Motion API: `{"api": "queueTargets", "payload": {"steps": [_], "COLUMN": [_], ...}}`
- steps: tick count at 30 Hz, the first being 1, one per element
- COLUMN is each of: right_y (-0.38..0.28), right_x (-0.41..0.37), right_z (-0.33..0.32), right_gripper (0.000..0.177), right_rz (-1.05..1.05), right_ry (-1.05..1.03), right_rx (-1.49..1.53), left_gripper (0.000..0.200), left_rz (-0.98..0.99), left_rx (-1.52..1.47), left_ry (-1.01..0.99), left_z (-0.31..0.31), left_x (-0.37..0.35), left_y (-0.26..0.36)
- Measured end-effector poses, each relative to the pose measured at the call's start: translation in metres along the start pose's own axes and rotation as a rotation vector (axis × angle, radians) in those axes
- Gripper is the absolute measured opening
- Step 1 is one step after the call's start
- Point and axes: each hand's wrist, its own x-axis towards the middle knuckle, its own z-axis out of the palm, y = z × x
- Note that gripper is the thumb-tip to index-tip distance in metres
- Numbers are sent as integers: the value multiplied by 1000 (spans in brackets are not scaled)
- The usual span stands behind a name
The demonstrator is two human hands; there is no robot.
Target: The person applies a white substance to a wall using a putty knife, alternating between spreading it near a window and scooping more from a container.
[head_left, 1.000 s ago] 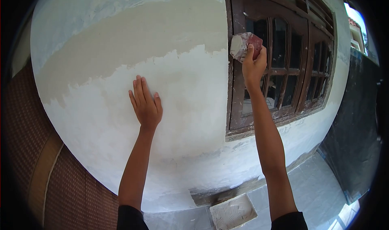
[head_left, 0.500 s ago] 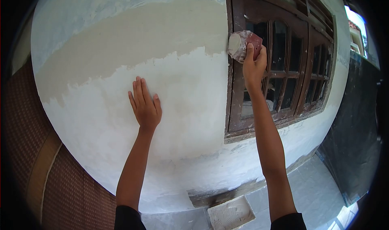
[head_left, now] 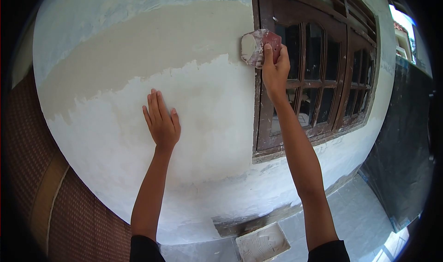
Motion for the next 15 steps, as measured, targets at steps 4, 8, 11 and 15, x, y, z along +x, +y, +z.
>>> {"api": "queueTargets", "payload": {"steps": [4, 8, 11, 15], "right_y": [-4, 16, 19, 12], "right_x": [-4, 5, 1, -13], "right_z": [8, -20, -17, -7], "right_gripper": [27, 26, 25, 26], "right_rz": [-44, -17, -5, -74], "right_ry": [-161, 26, 54, -67], "right_rx": [-199, -178, -65, -73], "left_gripper": [59, 58, 58, 59], "left_rz": [3, -6, -8, -3], "left_rx": [-12, 13, 18, -4], "left_ry": [-27, 8, 11, -19], "left_z": [-1, -1, 0, 0], "left_x": [0, 2, 0, -1], "left_y": [-2, 1, 2, -1]}}
